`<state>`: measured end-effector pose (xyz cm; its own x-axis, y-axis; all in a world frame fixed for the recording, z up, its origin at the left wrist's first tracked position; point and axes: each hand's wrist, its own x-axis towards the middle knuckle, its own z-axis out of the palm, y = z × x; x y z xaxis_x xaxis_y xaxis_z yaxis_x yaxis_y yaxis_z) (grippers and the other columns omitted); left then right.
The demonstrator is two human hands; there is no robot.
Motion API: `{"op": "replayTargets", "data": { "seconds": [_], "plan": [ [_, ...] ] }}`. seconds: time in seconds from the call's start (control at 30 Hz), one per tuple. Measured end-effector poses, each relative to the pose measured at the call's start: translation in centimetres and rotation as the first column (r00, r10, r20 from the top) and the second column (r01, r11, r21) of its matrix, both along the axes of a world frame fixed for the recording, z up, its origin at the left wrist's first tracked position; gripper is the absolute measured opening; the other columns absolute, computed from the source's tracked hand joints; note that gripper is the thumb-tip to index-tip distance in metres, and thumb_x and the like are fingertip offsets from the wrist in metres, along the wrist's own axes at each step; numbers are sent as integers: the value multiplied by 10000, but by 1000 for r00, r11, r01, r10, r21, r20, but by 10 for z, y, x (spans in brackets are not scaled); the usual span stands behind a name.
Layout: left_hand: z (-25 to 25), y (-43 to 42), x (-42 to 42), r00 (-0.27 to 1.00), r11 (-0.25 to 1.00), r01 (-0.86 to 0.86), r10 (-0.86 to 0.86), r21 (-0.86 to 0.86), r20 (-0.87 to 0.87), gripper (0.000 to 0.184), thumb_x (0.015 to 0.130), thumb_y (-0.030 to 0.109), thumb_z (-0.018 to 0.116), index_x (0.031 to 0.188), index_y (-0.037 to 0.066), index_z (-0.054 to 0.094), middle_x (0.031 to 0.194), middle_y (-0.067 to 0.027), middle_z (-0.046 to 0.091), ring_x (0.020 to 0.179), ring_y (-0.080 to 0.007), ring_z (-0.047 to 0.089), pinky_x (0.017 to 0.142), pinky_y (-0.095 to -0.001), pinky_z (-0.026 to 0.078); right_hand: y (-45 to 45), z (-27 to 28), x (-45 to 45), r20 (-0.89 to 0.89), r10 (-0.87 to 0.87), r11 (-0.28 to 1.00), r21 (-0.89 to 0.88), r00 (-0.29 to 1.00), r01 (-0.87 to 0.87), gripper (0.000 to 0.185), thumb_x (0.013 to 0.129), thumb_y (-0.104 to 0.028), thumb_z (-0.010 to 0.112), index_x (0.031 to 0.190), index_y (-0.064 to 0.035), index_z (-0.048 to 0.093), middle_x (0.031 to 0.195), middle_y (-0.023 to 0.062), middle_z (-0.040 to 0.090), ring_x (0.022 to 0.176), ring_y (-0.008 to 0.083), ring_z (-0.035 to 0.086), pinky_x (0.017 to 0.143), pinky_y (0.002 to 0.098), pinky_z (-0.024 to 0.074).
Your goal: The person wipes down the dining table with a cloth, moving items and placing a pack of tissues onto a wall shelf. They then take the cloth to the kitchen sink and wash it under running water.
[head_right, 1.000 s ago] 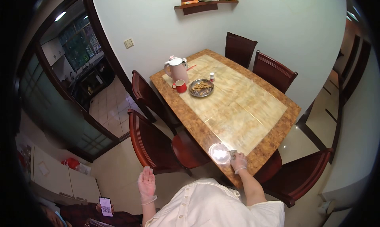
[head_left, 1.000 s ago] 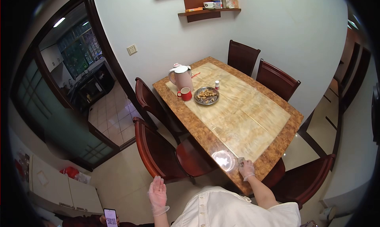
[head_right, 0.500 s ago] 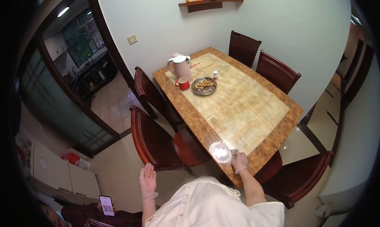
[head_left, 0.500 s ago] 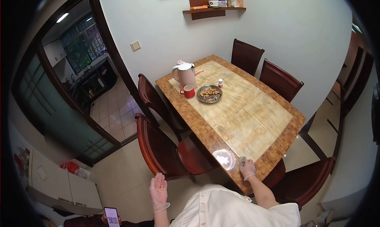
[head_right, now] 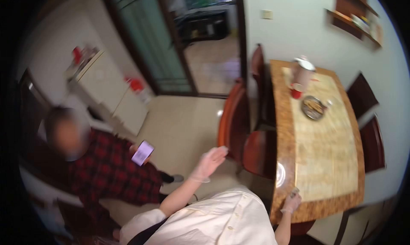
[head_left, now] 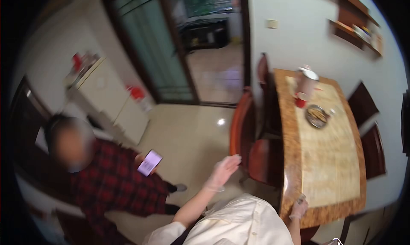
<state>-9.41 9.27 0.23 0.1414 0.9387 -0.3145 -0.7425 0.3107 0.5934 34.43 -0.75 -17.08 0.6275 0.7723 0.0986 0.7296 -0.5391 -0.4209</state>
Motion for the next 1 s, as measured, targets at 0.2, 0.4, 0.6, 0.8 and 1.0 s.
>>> {"op": "replayTargets", "data": {
  "seconds": [0.2, 0.4, 0.6, 0.8, 1.0],
  "plan": [
    [18, -3, -1, 997, 999, 46, -47, -26, -61, 478, 983, 336, 401, 1351, 32, 425, 1338, -70, 499, 1227, -175, 461, 1043, -327, 328, -3, -16, 7, 6, -10, 999, -45, 1000, 10, 366, 759, -204, 631, 1094, -74, 563, 1125, 161, 535, 1028, 352, 520, 881, 439, 437],
    [24, -8, -2, 998, 999, 44, -43, 19, -54, 478, 981, 337, 409, 1347, 29, 430, 1336, -71, 503, 1227, -173, 465, 1038, -323, 337, -4, -2, 0, -51, -34, 996, -87, 998, 30, 372, 764, -209, 632, 1103, -77, 559, 1135, 161, 527, 1047, 356, 507, 906, 437, 424],
    [25, -2, -2, 999, 997, -3, 1, -74, -34, 421, 967, 279, 455, 1293, 13, 482, 1297, -98, 536, 1193, -189, 503, 986, -314, 394, -4, 11, -6, -42, -19, 994, -109, 999, 14, 381, 758, -218, 644, 1096, -70, 551, 1129, 175, 510, 1054, 365, 489, 915, 444, 414],
    [24, -2, 1, 998, 994, -45, 40, -104, -47, 375, 942, 256, 507, 1226, 13, 535, 1209, -100, 593, 1132, -207, 545, 957, -326, 427, -4, 10, -7, -71, -61, 997, -51, 996, 58, 303, 745, -228, 637, 1024, -124, 582, 1123, 144, 511, 1052, 351, 482, 907, 443, 412],
    [15, 1, 1, 997, 992, -40, 31, -116, -77, 362, 945, 260, 496, 1229, 42, 545, 1199, -81, 605, 1120, -192, 556, 944, -321, 434, -5, 3, -2, -42, -33, 999, -31, 999, 32, 282, 733, -222, 637, 998, -136, 596, 1107, 135, 519, 1041, 334, 490, 896, 434, 409]
  ]
}}
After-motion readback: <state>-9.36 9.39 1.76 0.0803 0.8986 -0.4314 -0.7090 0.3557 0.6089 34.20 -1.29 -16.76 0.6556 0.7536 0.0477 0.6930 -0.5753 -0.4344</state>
